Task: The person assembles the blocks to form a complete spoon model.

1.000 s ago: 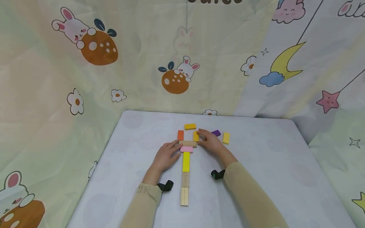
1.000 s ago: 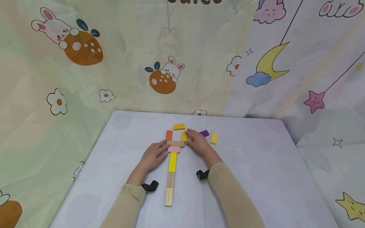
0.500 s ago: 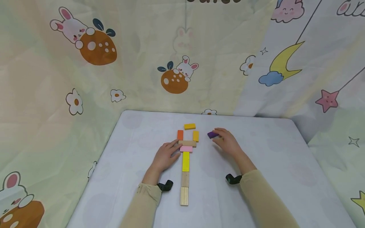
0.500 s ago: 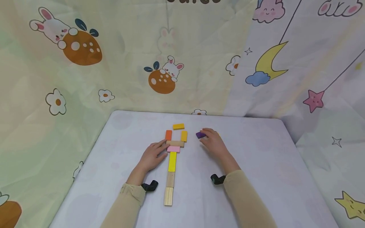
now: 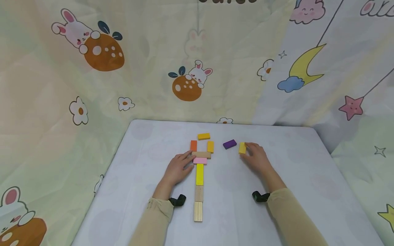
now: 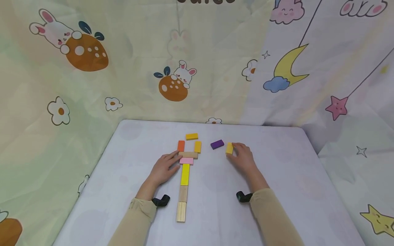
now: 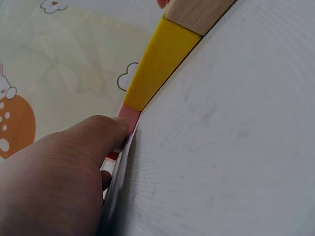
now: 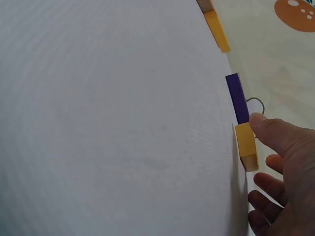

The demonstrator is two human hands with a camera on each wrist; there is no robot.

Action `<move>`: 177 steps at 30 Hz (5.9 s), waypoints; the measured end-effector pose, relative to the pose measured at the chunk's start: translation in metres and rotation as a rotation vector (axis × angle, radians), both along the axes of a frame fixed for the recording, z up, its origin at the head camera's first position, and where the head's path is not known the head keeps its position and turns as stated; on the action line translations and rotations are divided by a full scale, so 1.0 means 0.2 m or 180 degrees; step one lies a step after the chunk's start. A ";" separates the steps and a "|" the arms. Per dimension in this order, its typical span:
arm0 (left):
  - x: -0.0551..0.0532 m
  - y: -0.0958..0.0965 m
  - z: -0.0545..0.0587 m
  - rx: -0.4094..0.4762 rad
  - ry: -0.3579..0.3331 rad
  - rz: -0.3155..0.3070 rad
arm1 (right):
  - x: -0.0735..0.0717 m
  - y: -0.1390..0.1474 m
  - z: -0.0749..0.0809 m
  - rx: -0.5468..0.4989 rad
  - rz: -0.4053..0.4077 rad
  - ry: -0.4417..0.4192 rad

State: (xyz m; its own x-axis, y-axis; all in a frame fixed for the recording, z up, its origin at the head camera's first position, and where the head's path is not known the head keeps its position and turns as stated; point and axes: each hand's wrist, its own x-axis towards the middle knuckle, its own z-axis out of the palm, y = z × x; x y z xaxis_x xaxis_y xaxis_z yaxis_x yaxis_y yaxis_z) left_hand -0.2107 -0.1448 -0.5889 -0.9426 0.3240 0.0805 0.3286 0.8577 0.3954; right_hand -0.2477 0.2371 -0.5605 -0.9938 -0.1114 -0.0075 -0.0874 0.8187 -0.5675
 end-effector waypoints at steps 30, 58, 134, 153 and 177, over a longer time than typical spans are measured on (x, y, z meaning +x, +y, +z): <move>0.00 -0.01 -0.02 0.0030 -0.0050 0.0022 | -0.01 -0.06 -0.12 0.0016 -0.0494 0.0384; -0.02 0.03 -0.04 -0.0487 0.0315 0.0069 | 0.00 -0.05 -0.15 -0.0281 -0.0663 0.0627; 0.00 0.03 0.02 -0.0441 0.0136 0.0224 | -0.18 -0.76 0.04 -0.0434 0.0570 -0.0588; -0.01 0.04 0.02 -0.0421 0.0092 0.0244 | -0.20 -0.75 0.02 -0.0423 0.0641 -0.0485; -0.01 0.04 -0.01 -0.0405 0.0177 0.0267 | -0.18 -0.42 0.09 -0.0310 0.0266 -0.0016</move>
